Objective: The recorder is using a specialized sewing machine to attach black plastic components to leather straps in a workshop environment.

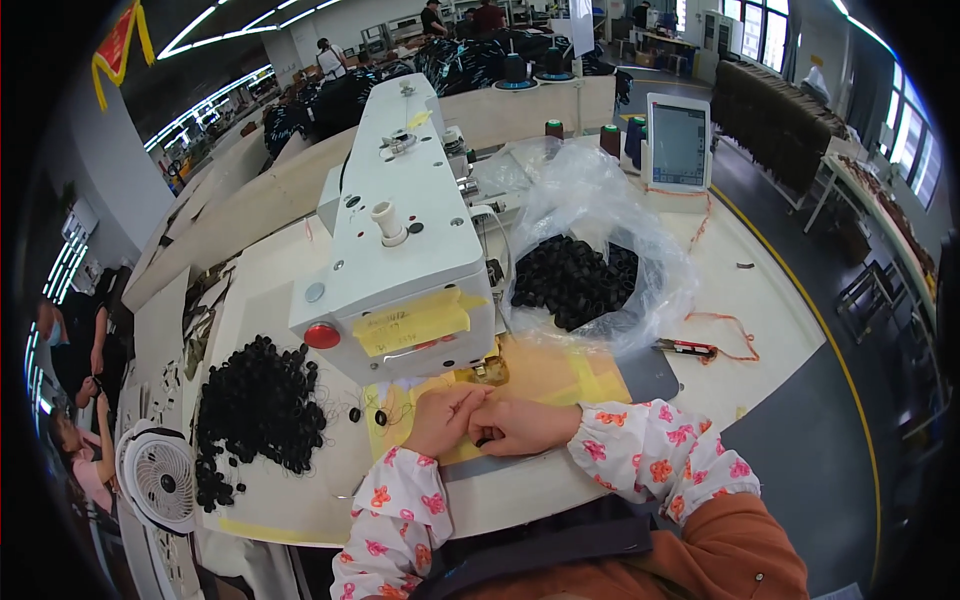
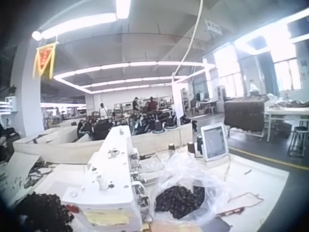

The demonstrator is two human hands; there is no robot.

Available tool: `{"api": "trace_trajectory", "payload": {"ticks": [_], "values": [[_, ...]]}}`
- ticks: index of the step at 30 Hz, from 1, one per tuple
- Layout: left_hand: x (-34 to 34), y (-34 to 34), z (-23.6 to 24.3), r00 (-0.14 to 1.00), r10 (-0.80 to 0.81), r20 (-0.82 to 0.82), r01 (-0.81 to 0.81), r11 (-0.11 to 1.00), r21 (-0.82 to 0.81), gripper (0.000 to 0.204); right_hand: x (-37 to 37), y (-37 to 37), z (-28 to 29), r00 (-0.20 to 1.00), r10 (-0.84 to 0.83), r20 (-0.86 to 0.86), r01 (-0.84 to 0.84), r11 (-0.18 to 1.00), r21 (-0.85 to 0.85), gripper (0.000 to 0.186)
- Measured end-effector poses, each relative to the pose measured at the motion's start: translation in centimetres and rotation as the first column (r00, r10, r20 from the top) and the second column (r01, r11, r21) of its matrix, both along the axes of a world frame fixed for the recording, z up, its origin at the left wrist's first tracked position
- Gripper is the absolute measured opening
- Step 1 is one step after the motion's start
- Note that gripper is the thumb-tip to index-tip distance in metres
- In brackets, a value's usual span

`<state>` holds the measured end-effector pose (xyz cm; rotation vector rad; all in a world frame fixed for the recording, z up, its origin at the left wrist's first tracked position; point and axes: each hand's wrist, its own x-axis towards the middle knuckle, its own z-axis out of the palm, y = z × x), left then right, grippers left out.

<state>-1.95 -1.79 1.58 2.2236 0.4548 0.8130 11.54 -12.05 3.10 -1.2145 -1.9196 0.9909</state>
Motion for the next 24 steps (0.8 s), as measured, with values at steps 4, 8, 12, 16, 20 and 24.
{"api": "trace_trajectory", "payload": {"ticks": [4,8,12,16,20,24], "values": [[-0.6,0.8,-0.1,0.966,0.073,-0.248,-0.038,0.989,0.142,0.018,2.3,0.8,1.0,0.96,-0.233,-0.154,0.199,0.958,-0.207,0.012],[-0.5,0.9,-1.0,0.989,0.061,-0.135,-0.07,0.996,-0.061,0.015,2.7,2.0,-1.1,0.902,-0.39,-0.187,0.347,0.911,-0.223,0.012],[-0.6,1.0,-0.6,0.981,0.051,-0.188,-0.087,0.978,-0.189,0.02,2.8,2.7,-0.5,0.866,-0.432,-0.254,0.321,0.867,-0.381,0.011],[0.0,1.2,0.0,0.962,0.087,-0.26,-0.119,0.987,-0.111,0.021,2.8,3.0,0.0,0.853,-0.485,-0.191,0.381,0.83,-0.407,0.011],[0.1,1.1,-1.0,0.948,0.208,-0.24,-0.236,0.967,-0.096,0.022,2.0,2.8,-1.7,0.832,-0.554,-0.032,0.539,0.792,0.287,0.012],[0.8,1.0,-1.0,0.934,0.245,-0.26,-0.282,0.953,-0.113,0.024,2.1,2.9,-2.6,0.8,-0.595,-0.078,0.581,0.735,0.35,0.01]]}}
